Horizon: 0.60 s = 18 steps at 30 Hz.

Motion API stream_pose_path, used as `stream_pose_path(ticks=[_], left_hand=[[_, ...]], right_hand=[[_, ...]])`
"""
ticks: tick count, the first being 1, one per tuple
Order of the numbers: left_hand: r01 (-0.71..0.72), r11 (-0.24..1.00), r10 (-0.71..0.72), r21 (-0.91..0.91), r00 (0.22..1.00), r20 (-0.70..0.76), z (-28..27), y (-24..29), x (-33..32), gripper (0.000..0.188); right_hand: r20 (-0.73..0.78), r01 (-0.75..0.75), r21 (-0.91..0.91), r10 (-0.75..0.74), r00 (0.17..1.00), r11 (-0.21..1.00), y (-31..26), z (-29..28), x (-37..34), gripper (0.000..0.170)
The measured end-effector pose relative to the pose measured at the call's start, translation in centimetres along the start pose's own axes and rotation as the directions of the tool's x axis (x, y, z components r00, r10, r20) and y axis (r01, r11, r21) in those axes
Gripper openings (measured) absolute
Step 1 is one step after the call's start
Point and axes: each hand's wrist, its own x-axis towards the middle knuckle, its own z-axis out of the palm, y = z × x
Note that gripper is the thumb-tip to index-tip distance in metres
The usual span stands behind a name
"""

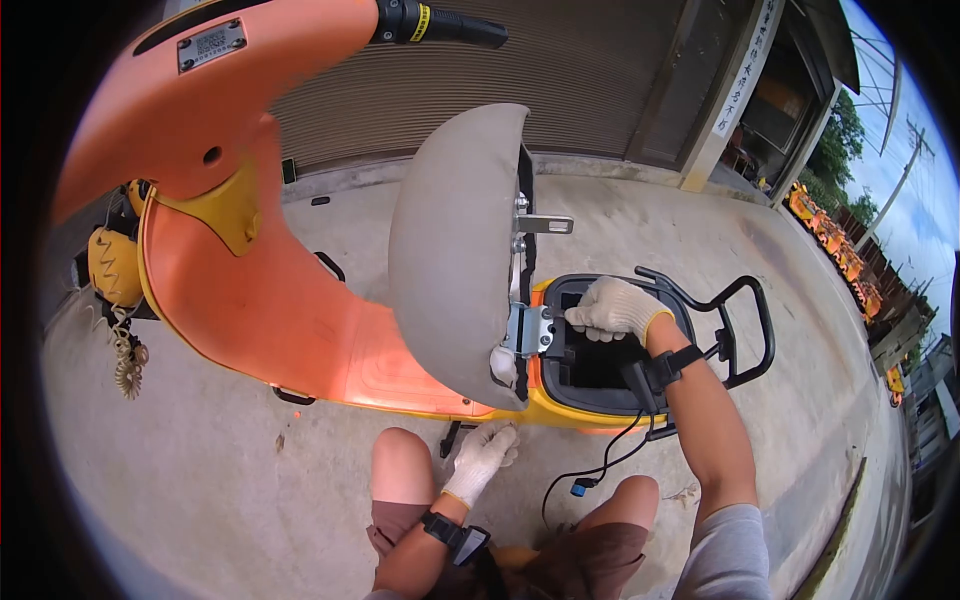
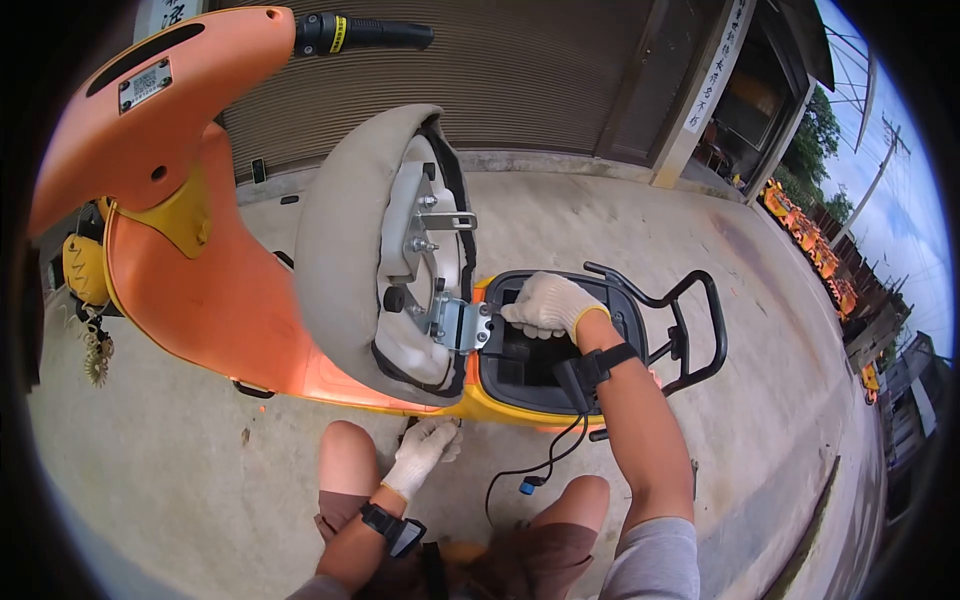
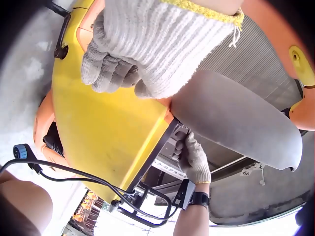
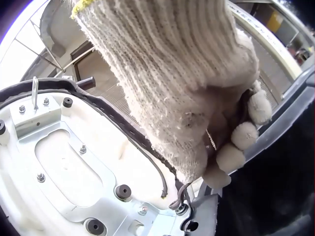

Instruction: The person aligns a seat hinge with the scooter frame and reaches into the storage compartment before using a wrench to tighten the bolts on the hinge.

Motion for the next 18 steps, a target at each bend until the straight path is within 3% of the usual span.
stream_pose_path(ticks=[2, 6, 8, 9, 11, 12, 14, 15, 16, 18], left_hand=[[-0.013, 1.0, 0.013, 0.015, 1.0, 0.008, -0.3, -0.5, 0.6, 0.029], [-0.015, 1.0, 0.014, 0.011, 0.999, 0.031, -0.3, -0.6, 0.6, 0.032], [-0.014, 0.999, 0.012, 0.037, 0.999, 0.03, -0.6, -0.9, 1.4, 0.037], [-0.011, 1.0, 0.01, 0.015, 0.999, 0.044, -0.8, -1.4, 1.9, 0.036], [0.001, 1.0, -0.001, 0.001, 0.998, 0.062, -0.9, -1.4, 1.6, 0.034], [-0.011, 1.0, 0.011, -0.006, 0.999, 0.04, -0.6, -0.5, 1.0, 0.028], [-0.021, 1.0, 0.022, -0.018, 1.0, 0.021, -0.1, -0.1, 0.6, 0.023], [-0.026, 0.999, 0.027, -0.035, 0.999, 0.021, -0.2, -0.1, 0.6, 0.023], [-0.032, 0.998, 0.033, -0.054, 0.999, 0.018, -0.2, -0.1, 0.7, 0.022], [-0.048, 0.998, 0.049, -0.044, 0.998, 0.032, -0.6, 0.1, 0.8, 0.023]], right_hand=[[-0.033, 0.069, 0.217, -0.064, 0.997, 0.974, 0.8, 1.9, -1.0, 0.045], [0.001, -0.066, 0.654, 0.086, 0.996, 0.754, -1.6, 6.3, -4.2, 0.04], [0.017, -0.031, 0.955, 0.052, 0.999, 0.296, -1.1, 11.0, -1.6, 0.036], [0.019, -0.033, 0.955, 0.05, 0.999, 0.296, -2.5, 11.6, -1.3, 0.036], [-0.036, 0.046, 0.997, 0.165, 0.986, -0.063, -4.5, 12.8, -1.3, 0.033], [-0.035, 0.046, 0.997, 0.172, 0.984, -0.066, -4.0, 12.9, -1.5, 0.033], [-0.042, 0.04, 0.999, -0.121, 0.992, -0.016, -2.4, 12.8, -1.6, 0.032], [-0.078, 0.102, 0.992, -0.267, 0.96, 0.078, -1.4, 12.3, -1.9, 0.031], [-0.074, 0.1, 0.991, -0.27, 0.96, 0.086, -0.6, 11.6, -2.2, 0.031], [-0.248, 0.286, 0.794, -0.143, 0.958, 0.537, -1.3, 9.2, -4.3, 0.031]])
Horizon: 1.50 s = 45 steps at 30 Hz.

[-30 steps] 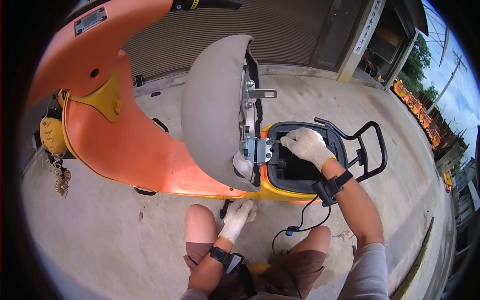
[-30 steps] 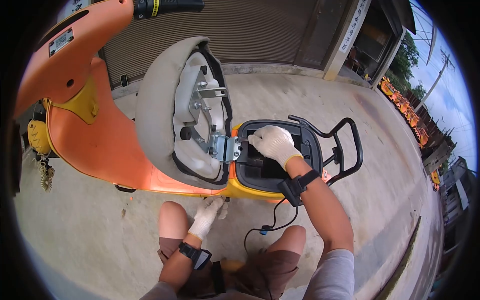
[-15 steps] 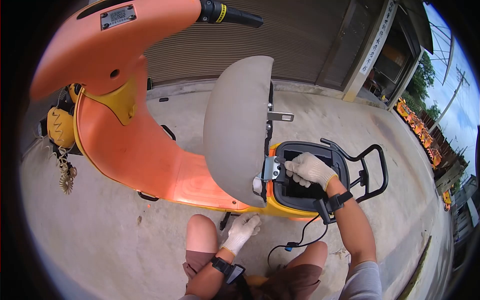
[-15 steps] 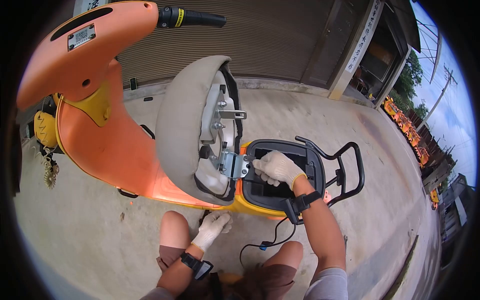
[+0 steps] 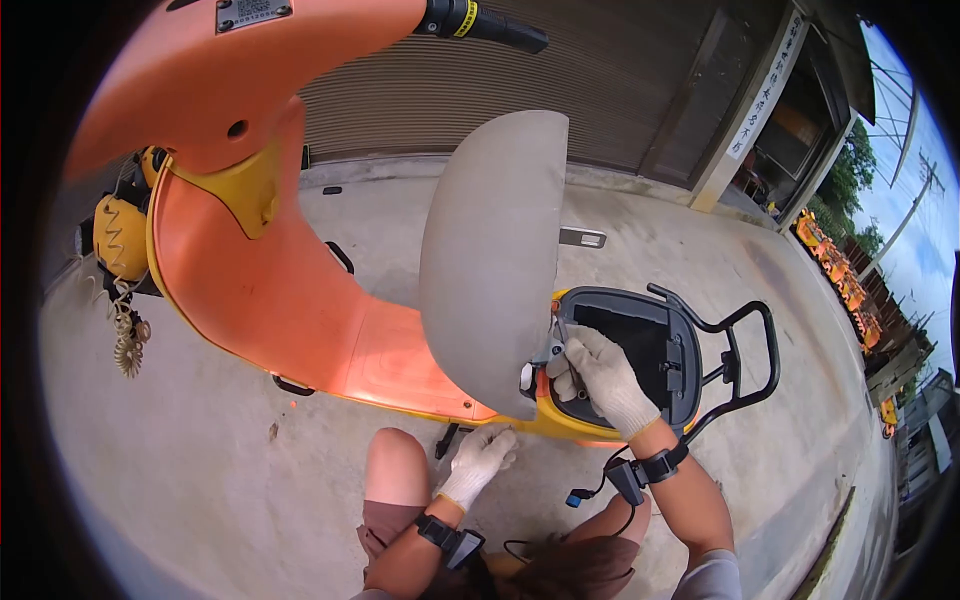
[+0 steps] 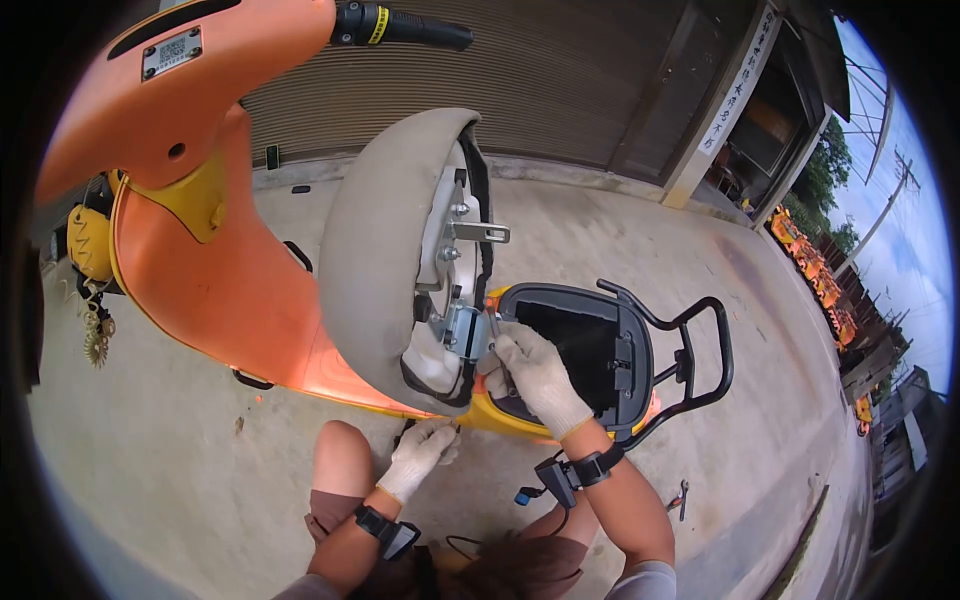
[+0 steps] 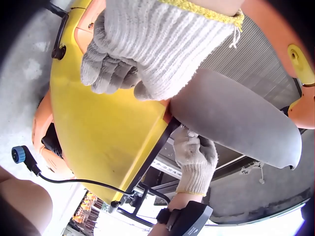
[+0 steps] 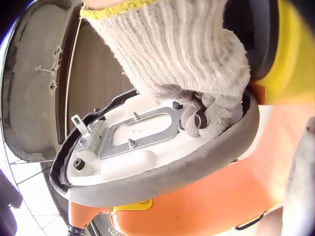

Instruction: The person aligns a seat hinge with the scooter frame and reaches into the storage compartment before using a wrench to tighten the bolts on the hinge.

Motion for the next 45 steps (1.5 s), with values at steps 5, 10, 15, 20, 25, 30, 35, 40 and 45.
stream_pose_path(ticks=[5, 10, 15, 20, 25, 30, 35, 40, 45], left_hand=[[-0.02, 1.0, 0.02, -0.003, 1.0, -0.021, 0.2, 0.3, -0.2, 0.022], [-0.023, 1.0, 0.023, -0.008, 0.999, 0.022, -0.1, -0.3, 0.2, 0.019], [-0.013, 1.0, 0.013, -0.001, 0.999, -0.029, 0.7, 1.2, -0.9, 0.02], [-0.026, 1.0, 0.026, 0.003, 1.0, 0.012, -0.3, -0.8, 0.4, 0.029], [-0.002, 0.998, 0.002, 0.066, 1.0, 0.007, 0.0, -0.1, -0.8, 0.024], [-0.014, 1.0, 0.014, 0.015, 1.0, 0.004, -0.4, 0.3, -0.5, 0.025], [0.0, 1.0, -0.001, 0.012, 0.999, 0.033, -0.8, 0.2, -1.2, 0.03], [-0.014, 0.998, 0.016, 0.063, 0.999, -0.03, -1.2, 0.4, -1.5, 0.029], [-0.036, 0.998, 0.034, 0.051, 0.999, 0.039, -1.1, 1.0, -1.7, 0.03]], right_hand=[[-0.052, -0.016, -0.733, -0.033, 0.998, 0.68, -1.6, -5.9, 4.0, 0.038], [0.066, 0.004, -0.803, 0.083, 0.994, 0.597, -4.8, -6.8, 5.3, 0.041], [0.061, -0.026, -0.912, 0.197, 0.979, 0.41, -6.9, -6.9, 7.9, 0.041], [0.0, -0.061, -0.965, 0.235, 0.972, 0.255, -7.4, -6.7, 9.6, 0.041], [0.12, -0.175, -0.733, 0.377, 0.918, 0.658, -4.6, -7.4, 6.4, 0.045], [0.02, -0.334, -0.009, 0.334, 0.942, 0.943, 0.7, -1.6, 1.0, 0.037], [0.037, -0.251, 0.523, 0.272, 0.962, 0.815, 3.6, 3.1, 2.2, 0.027], [0.038, -0.135, -0.078, 0.138, 0.99, 0.988, -1.2, -1.2, 0.3, 0.028], [-0.014, 0.018, -0.858, -0.058, 0.998, 0.514, -4.2, -3.9, 2.3, 0.04]])
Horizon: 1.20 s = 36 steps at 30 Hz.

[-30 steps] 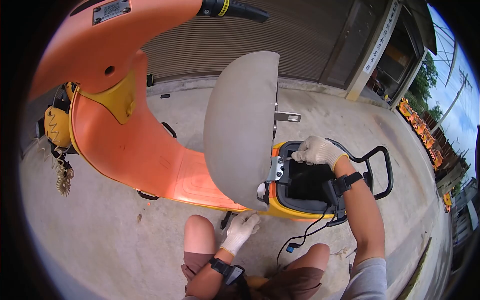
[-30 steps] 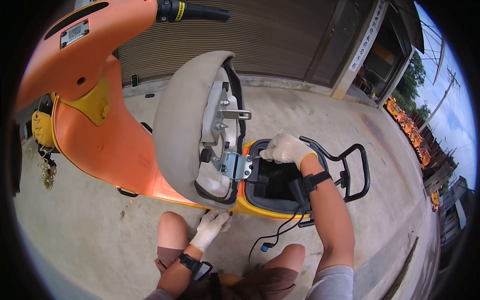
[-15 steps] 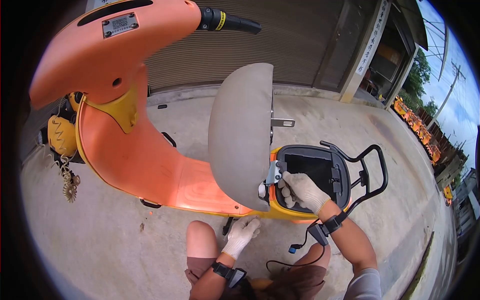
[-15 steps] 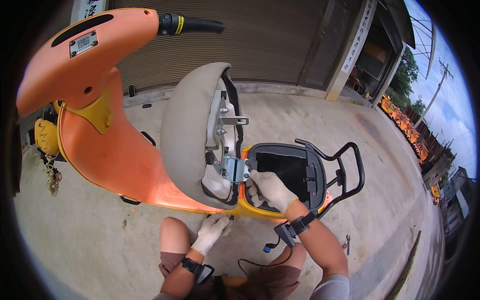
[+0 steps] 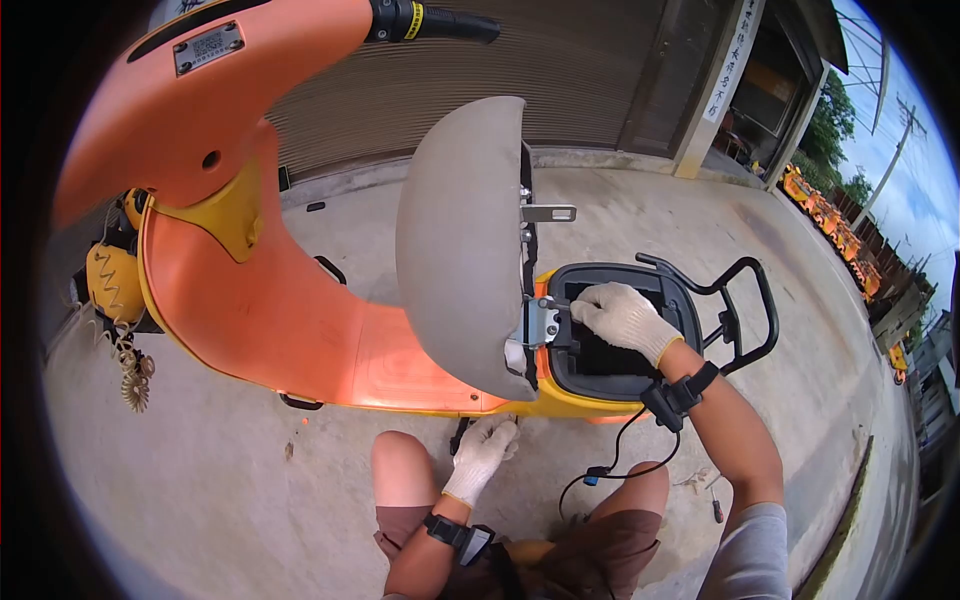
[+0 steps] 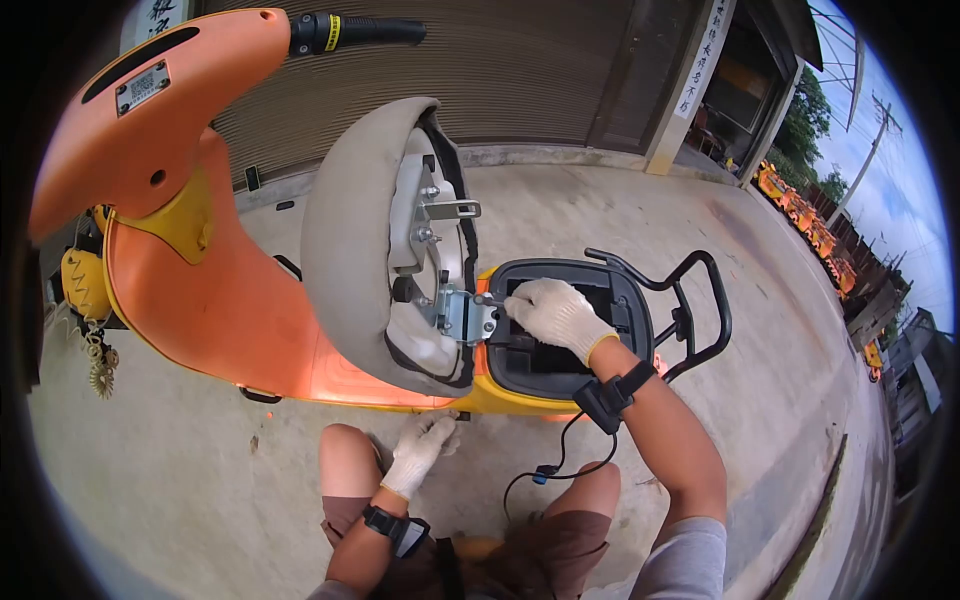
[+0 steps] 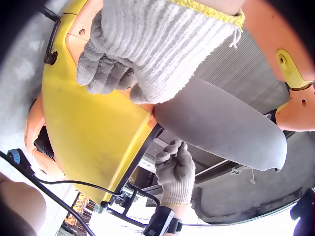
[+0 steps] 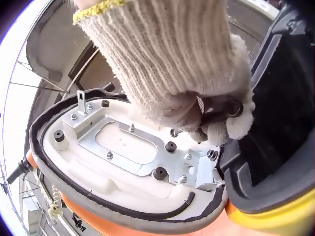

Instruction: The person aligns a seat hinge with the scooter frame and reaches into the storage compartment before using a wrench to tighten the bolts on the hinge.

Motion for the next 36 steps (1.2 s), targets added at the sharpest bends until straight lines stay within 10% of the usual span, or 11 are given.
stream_pose_path(ticks=[18, 21, 25, 29, 32, 33, 36], left_hand=[[-0.013, 1.0, 0.013, -0.017, 1.0, 0.023, -1.0, -0.9, 0.8, 0.029], [-0.028, 1.0, 0.028, 0.013, 1.0, -0.004, 0.1, 0.6, 0.0, 0.02], [-0.021, 0.99, 0.018, 0.138, 0.999, 0.027, -0.7, 0.1, 0.5, 0.025], [0.004, 1.0, -0.004, 0.013, 1.0, -0.021, 0.4, 0.2, -0.2, 0.018], [0.012, 1.0, -0.012, 0.006, 1.0, -0.012, 0.1, -0.3, 0.0, 0.021], [0.014, 1.0, -0.014, 0.005, 1.0, -0.011, 0.2, -0.2, -0.1, 0.021], [0.017, 1.0, -0.019, -0.023, 0.998, -0.066, 0.6, 0.2, -0.2, 0.022]], right_hand=[[0.307, -0.082, -0.062, 0.098, 0.947, 0.995, 3.6, -2.4, 7.0, 0.042], [0.44, -0.249, 0.204, 0.139, 0.887, 0.947, 3.3, -1.0, 3.3, 0.05], [0.269, -0.284, 0.71, 0.125, 0.955, 0.644, 0.6, 6.1, -1.6, 0.043], [0.359, -0.354, 0.933, 0.163, 0.919, -0.059, -3.3, 9.6, -1.1, 0.034], [0.373, -0.364, 0.926, 0.086, 0.924, -0.105, -2.8, 9.5, -1.0, 0.03], [0.374, -0.364, 0.925, 0.088, 0.923, -0.105, -2.4, 8.8, -1.2, 0.03], [0.136, -0.096, 0.852, -0.041, 0.99, 0.515, -1.1, 4.4, -2.5, 0.028]])
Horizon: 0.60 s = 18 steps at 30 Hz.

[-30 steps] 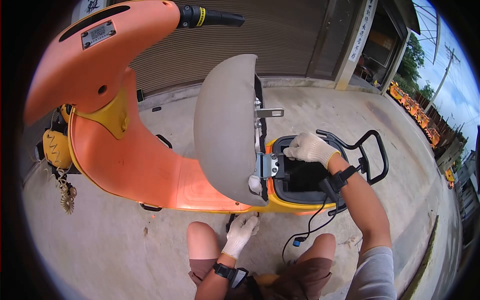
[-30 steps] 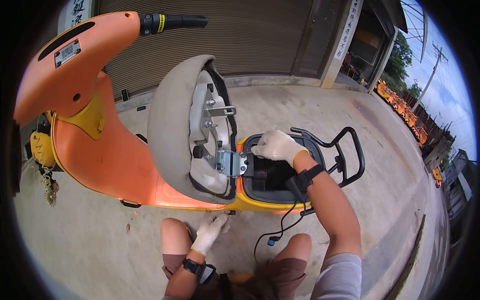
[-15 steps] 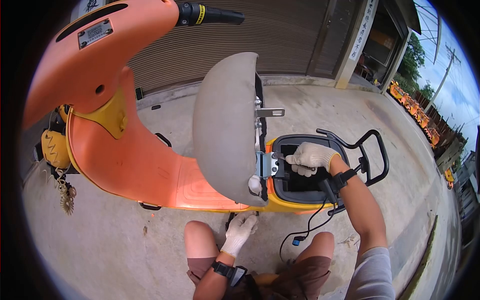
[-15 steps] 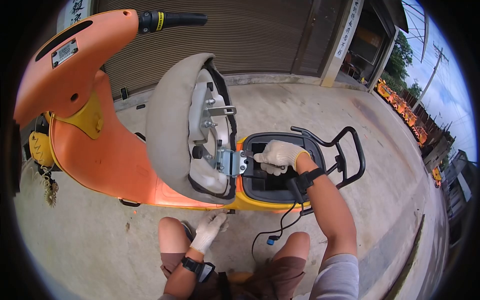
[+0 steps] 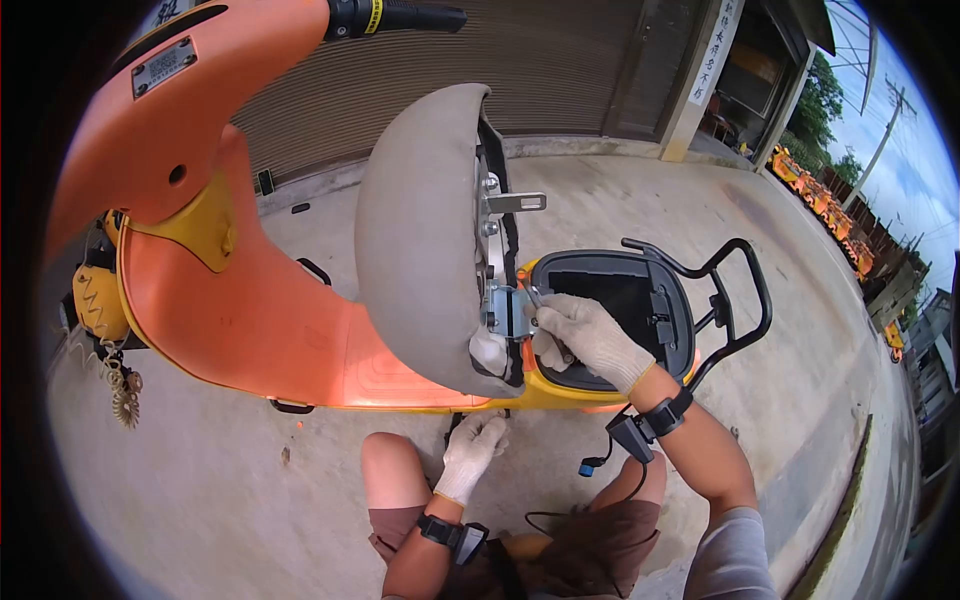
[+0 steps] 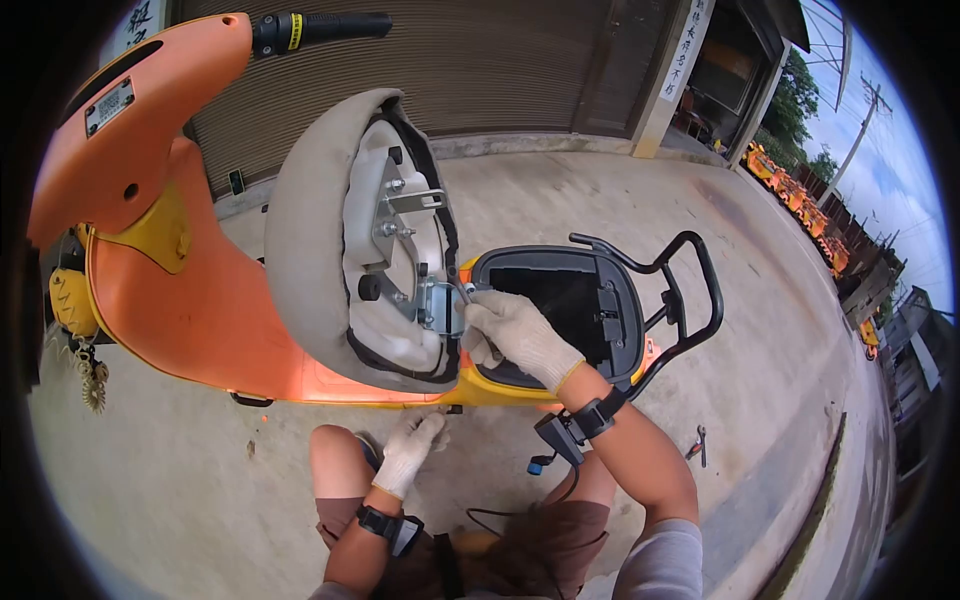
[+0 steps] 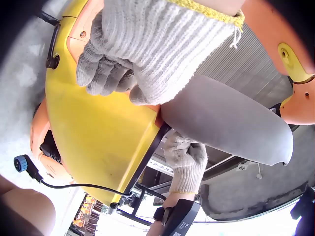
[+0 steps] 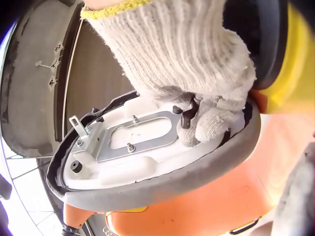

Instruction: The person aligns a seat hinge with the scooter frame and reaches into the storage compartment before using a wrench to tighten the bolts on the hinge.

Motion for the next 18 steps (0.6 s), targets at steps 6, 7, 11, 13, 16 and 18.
stream_pose_path(ticks=[6, 7, 11, 13, 16, 18], left_hand=[[-0.044, 0.998, 0.043, 0.039, 0.999, 0.03, 0.5, 0.3, 0.1, 0.019], [-0.047, 0.998, 0.045, 0.037, 0.997, 0.06, 0.4, 0.2, 0.2, 0.018], [-0.064, 0.998, 0.061, 0.011, 0.988, 0.139, 0.0, -1.0, 1.1, 0.021], [-0.062, 0.998, 0.059, 0.018, 0.992, 0.11, 0.3, -1.0, 1.0, 0.02], [-0.065, 0.997, 0.061, 0.046, 0.994, 0.096, 0.3, -1.0, 1.2, 0.02], [-0.074, 0.995, 0.066, 0.07, 0.991, 0.115, 0.5, -0.9, 1.1, 0.02]], right_hand=[[-0.16, -0.128, -0.86, -0.022, 0.987, 0.494, -3.6, -5.2, 3.1, 0.048], [-0.16, -0.19, -0.878, 0.103, 0.982, 0.44, -4.3, -5.9, 4.1, 0.047], [-0.106, -0.144, -0.915, 0.12, 0.987, 0.376, -4.4, -6.5, 6.1, 0.045], [-0.066, -0.106, -0.924, 0.12, 0.991, 0.367, -5.0, -6.1, 6.7, 0.043], [-0.055, -0.093, -0.957, 0.145, 0.988, 0.273, -5.5, -6.5, 8.0, 0.04], [-0.068, -0.115, -0.944, 0.158, 0.985, 0.31, -5.5, -6.7, 8.6, 0.039]])
